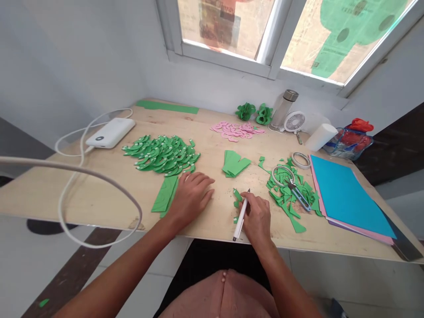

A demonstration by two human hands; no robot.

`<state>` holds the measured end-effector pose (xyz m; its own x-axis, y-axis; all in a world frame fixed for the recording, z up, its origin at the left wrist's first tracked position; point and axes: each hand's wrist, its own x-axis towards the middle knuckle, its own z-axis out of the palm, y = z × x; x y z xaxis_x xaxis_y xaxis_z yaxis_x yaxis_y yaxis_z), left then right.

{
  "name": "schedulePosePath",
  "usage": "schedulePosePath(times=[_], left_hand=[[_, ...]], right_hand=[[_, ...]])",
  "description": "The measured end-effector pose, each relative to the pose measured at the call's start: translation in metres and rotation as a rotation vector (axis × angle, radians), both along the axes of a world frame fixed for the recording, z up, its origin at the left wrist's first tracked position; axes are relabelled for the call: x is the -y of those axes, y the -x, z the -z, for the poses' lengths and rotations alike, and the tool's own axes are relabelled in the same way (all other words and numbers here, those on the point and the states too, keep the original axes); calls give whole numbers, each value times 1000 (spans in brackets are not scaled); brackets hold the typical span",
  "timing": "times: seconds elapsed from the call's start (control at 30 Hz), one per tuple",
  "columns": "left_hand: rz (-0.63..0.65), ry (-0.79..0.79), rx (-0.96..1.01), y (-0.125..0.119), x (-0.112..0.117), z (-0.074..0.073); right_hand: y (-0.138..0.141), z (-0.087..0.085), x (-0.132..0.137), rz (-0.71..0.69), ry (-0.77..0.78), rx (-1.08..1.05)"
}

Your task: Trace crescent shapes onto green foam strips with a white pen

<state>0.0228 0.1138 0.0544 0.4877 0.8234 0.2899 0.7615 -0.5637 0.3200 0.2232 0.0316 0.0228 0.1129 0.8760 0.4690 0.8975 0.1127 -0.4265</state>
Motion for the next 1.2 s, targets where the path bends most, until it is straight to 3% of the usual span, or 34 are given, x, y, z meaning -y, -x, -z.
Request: schedulePosePath(times=[0.13,0.27,0.47,0.63,0.8,1.03,1.2], left_hand=[[-45,51,-47,-54,-37,-14],[-111,121,-149,-89,-63,-14],[-190,219,-225,-97,-71,-10],[-213,246,-136,-96,-68,-10],[-213,260,74,-80,-52,-13],[-180,336,375,-19,16,-4],[-175,353,449,-4,43,5]], right_hand=[[0,0,0,-1,7,8],[0,1,0,9,9,15],[0,0,0,-3,32,-32],[0,-2,0,-3,43,-92],[0,-5,1,3,43,-185],[-1,-9,3,45,112,-400],[1,-11,-1,56,141,-382]])
